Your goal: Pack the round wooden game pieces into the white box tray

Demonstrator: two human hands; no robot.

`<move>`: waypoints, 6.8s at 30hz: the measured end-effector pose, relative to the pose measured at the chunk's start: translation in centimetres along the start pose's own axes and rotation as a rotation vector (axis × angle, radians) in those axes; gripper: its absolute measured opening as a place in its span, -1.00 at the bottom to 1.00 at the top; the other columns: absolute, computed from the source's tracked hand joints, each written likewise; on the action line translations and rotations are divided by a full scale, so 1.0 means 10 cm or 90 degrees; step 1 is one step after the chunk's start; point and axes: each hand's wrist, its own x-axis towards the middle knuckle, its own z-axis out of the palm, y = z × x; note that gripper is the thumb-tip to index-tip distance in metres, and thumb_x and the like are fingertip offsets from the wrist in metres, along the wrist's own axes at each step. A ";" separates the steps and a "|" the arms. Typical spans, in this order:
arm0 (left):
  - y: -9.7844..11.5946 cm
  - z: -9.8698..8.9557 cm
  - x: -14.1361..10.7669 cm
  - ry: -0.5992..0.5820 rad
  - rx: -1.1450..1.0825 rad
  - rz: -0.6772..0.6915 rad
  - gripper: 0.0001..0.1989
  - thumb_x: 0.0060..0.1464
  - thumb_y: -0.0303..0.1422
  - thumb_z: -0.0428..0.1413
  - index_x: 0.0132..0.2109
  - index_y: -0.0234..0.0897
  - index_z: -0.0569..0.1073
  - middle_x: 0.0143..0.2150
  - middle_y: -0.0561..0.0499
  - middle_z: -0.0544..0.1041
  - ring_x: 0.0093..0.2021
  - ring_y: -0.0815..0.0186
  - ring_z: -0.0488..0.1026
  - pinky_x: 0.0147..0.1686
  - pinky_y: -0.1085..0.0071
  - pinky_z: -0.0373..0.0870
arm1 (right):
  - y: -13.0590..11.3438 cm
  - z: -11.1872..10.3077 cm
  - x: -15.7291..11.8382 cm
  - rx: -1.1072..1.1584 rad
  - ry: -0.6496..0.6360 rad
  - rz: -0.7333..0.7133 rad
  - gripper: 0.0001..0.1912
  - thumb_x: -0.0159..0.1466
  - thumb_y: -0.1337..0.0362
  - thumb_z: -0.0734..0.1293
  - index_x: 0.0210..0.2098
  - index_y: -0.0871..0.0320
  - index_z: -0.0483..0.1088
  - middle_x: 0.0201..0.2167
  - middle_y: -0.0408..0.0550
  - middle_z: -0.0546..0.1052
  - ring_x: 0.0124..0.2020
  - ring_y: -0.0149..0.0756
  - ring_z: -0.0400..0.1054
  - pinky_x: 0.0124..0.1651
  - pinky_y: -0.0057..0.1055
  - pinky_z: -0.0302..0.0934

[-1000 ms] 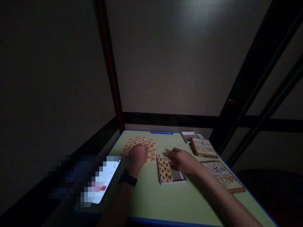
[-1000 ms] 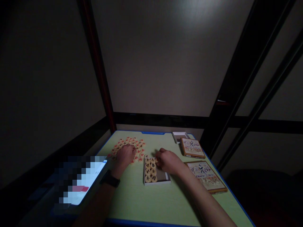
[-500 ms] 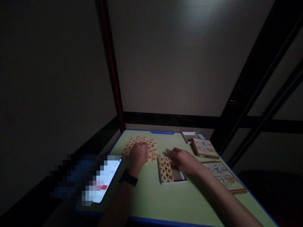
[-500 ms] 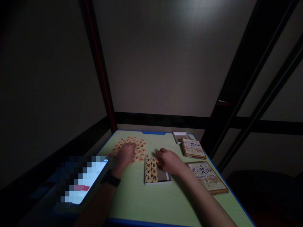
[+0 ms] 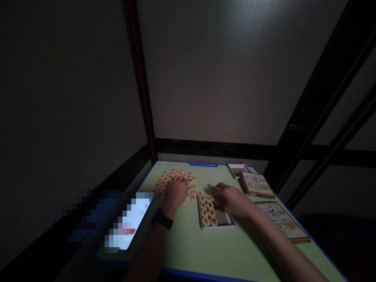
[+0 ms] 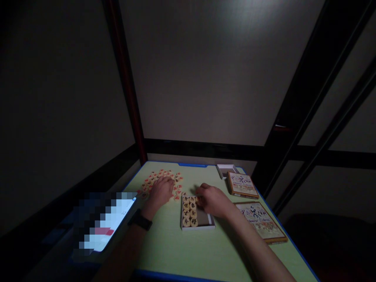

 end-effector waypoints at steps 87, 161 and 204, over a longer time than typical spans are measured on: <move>0.07 -0.30 0.06 -0.068 -0.143 -0.201 -0.76 0.13 -0.46 0.07 -0.10 -0.22 0.56 -0.15 -0.14 0.63 -0.10 0.15 0.57 -0.09 0.33 0.43 | -0.34 -0.36 1.17 0.060 0.027 -0.142 -0.75 0.17 0.46 0.25 -0.29 0.17 0.56 -0.34 -0.06 0.61 -0.36 -0.32 0.43 -0.22 -0.43 0.25; 0.45 -0.21 0.03 -0.355 -1.206 0.012 -0.64 -0.15 -0.29 0.40 -0.19 -0.37 0.56 -0.27 -0.10 0.57 -0.27 0.31 0.47 -0.30 0.46 0.28 | -0.15 0.13 -0.05 0.366 0.418 -0.088 -0.71 0.24 0.24 0.42 -0.03 0.00 0.54 -0.27 -0.02 0.55 -0.23 -0.21 0.42 -0.17 -0.27 0.36; 0.26 0.20 0.26 -0.048 -0.761 -0.094 -0.53 -0.03 0.09 0.04 -0.50 -0.25 0.41 -0.68 0.13 0.33 -0.66 0.43 0.21 -0.63 0.49 0.09 | -0.28 0.02 -0.22 -0.095 -0.061 -0.009 -0.71 0.21 0.45 0.25 -0.07 0.16 0.36 -0.14 0.04 0.46 -0.34 -0.28 0.43 -0.38 -0.42 0.11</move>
